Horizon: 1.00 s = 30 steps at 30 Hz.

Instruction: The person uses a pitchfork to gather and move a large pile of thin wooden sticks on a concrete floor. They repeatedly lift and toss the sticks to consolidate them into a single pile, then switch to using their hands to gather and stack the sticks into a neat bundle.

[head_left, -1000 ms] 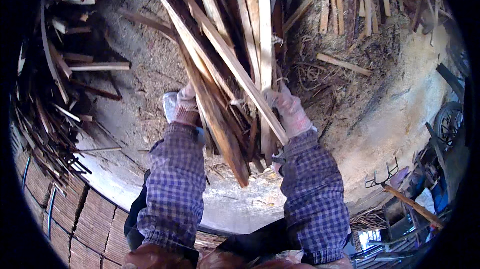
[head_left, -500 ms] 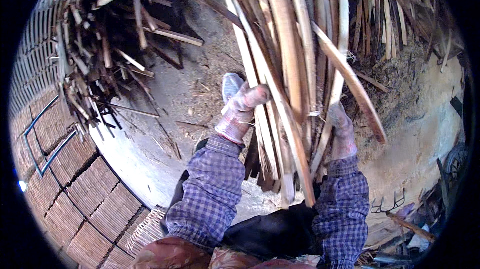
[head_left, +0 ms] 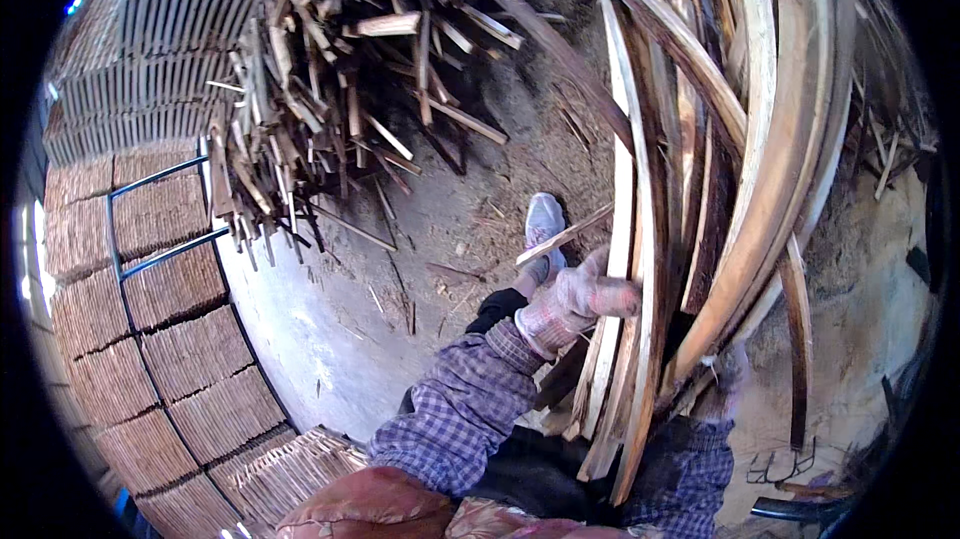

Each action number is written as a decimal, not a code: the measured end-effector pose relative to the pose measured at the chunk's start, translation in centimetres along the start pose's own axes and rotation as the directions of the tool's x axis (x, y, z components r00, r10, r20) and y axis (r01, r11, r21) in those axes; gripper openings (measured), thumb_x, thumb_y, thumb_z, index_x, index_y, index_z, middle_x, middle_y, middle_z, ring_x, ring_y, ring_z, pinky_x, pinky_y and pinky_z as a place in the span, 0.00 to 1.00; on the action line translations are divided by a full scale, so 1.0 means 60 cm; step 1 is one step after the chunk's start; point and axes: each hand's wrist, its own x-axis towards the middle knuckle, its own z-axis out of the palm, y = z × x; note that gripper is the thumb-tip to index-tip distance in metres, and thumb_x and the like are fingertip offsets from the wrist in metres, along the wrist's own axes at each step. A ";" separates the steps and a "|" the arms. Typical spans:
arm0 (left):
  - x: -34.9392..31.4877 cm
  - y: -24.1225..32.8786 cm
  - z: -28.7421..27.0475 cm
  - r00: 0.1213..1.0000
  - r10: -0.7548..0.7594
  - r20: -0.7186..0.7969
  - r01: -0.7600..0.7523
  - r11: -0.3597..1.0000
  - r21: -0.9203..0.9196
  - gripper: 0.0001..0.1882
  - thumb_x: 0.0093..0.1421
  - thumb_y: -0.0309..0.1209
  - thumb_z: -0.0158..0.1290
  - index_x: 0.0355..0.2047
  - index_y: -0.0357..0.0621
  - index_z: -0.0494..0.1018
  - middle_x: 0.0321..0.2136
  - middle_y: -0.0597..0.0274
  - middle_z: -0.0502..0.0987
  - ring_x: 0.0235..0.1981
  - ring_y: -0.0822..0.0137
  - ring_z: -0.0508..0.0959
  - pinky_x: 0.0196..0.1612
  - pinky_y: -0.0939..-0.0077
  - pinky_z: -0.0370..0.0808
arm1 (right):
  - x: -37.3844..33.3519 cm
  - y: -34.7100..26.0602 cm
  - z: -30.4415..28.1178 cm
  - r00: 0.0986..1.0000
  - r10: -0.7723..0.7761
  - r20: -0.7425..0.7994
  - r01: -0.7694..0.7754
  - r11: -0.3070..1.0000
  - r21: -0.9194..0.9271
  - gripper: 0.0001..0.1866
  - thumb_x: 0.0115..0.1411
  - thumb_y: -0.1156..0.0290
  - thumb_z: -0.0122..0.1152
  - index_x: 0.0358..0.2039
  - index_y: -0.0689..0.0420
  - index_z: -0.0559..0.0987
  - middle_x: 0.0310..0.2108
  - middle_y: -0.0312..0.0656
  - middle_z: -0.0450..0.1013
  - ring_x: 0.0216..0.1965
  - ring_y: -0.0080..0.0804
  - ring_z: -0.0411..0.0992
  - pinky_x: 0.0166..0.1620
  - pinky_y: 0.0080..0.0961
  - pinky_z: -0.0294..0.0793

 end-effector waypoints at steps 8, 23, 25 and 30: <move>-0.105 -0.019 0.026 0.994 -0.058 0.094 0.093 0.905 -0.414 0.45 0.44 0.35 0.65 0.59 0.39 0.53 0.48 0.50 0.70 0.48 0.58 0.72 0.49 0.65 0.70 | -0.140 -0.136 0.117 0.998 0.068 -0.009 -0.068 0.996 -0.054 0.21 0.60 0.63 0.48 0.50 0.62 0.67 0.41 0.41 0.70 0.39 0.29 0.70 0.39 0.22 0.72; -0.326 0.169 0.147 0.953 0.289 0.092 -0.279 0.954 -0.106 0.50 0.33 0.38 0.72 0.55 0.37 0.58 0.48 0.61 0.71 0.48 0.70 0.70 0.51 0.73 0.67 | -0.211 -0.295 0.248 0.921 -0.268 0.281 0.388 0.676 -0.626 0.14 0.59 0.64 0.48 0.40 0.60 0.73 0.32 0.42 0.74 0.29 0.33 0.72 0.31 0.28 0.72; -0.357 0.203 0.109 0.934 0.350 0.076 -0.342 0.934 -0.102 0.50 0.33 0.36 0.72 0.55 0.38 0.58 0.49 0.59 0.69 0.49 0.69 0.70 0.52 0.72 0.67 | -0.189 -0.295 0.309 0.920 -0.226 0.320 0.368 0.776 -0.512 0.15 0.59 0.64 0.48 0.42 0.60 0.72 0.34 0.42 0.73 0.31 0.33 0.72 0.33 0.29 0.72; -0.407 0.348 -0.020 0.832 0.551 0.060 -0.517 0.810 -0.277 0.49 0.37 0.31 0.69 0.57 0.37 0.54 0.48 0.57 0.69 0.45 0.67 0.72 0.46 0.73 0.72 | -0.078 -0.279 0.550 0.856 -0.107 0.506 0.228 0.956 -0.183 0.18 0.59 0.63 0.48 0.46 0.61 0.69 0.38 0.44 0.72 0.35 0.34 0.72 0.38 0.31 0.72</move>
